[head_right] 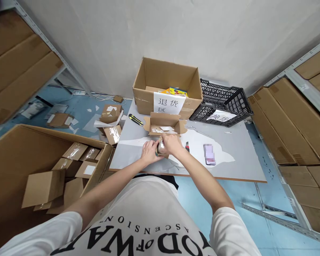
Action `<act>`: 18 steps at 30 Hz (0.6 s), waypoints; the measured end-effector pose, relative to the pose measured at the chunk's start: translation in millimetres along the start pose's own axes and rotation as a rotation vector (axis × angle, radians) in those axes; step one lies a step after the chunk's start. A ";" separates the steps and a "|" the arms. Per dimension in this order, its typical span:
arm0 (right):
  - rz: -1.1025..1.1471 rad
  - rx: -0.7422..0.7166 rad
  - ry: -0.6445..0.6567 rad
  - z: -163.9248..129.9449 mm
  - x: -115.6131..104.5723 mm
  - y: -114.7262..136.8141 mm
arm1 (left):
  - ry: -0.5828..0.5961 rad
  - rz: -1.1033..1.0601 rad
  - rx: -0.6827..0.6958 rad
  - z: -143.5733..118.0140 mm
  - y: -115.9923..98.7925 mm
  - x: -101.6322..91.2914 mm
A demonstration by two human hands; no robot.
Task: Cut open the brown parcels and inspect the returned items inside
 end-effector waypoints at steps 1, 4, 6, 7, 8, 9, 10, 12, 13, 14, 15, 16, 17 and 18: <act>0.000 -0.015 -0.011 -2.8 -5.2 -2.2 | -0.006 -0.002 -0.001 -0.1 -0.4 -0.9; 0.009 -0.033 -0.025 -9.9 -20.8 -8.7 | -0.015 -0.016 -0.010 -0.7 -2.0 -2.9; 0.016 -0.035 -0.024 -13.6 -32.3 -11.7 | -0.024 -0.028 -0.015 -1.3 -3.2 -3.4; 0.020 -0.039 -0.027 -15.4 -38.6 -12.4 | -0.029 -0.032 -0.016 -1.7 -3.8 -3.4; 0.025 -0.047 -0.030 -17.1 -45.3 -12.7 | -0.035 -0.034 -0.018 -2.1 -4.4 -3.0; 0.030 -0.056 -0.036 -19.0 -52.6 -12.7 | -0.040 -0.036 -0.020 -2.5 -5.0 -2.5; 0.038 -0.067 -0.045 -21.1 -60.5 -12.3 | -0.044 -0.038 -0.024 -2.9 -5.7 -1.7; 0.064 -0.097 -0.066 -25.5 -77.7 -11.5 | -0.048 -0.047 -0.029 -4.0 -7.5 -0.2; 0.083 -0.115 -0.075 -27.9 -86.8 -11.5 | -0.049 -0.057 -0.029 -4.6 -8.6 0.3; 0.106 -0.132 -0.084 -30.0 -96.2 -12.2 | -0.051 -0.071 -0.024 -5.4 -9.8 0.3; 0.132 -0.146 -0.092 -31.8 -105.5 -14.0 | -0.054 -0.087 -0.016 -6.2 -10.8 -0.3; 0.162 -0.157 -0.098 -32.9 -114.7 -17.0 | -0.060 -0.108 -0.008 -7.0 -11.6 -1.7; 0.197 -0.166 -0.104 -33.3 -123.5 -21.5 | -0.065 -0.136 -0.001 -7.6 -12.1 -4.0; 0.238 -0.177 -0.107 -32.8 -131.6 -27.4 | -0.070 -0.174 0.008 -7.7 -12.2 -7.2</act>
Point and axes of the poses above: each hand's wrist, its own z-axis towards the middle knuckle, its own x-axis out of the palm, y = z × x, the point moved 2 cm from there along z, towards the middle knuckle, and after that the axes turned 4 degrees about -x, right-handed, at the moved point
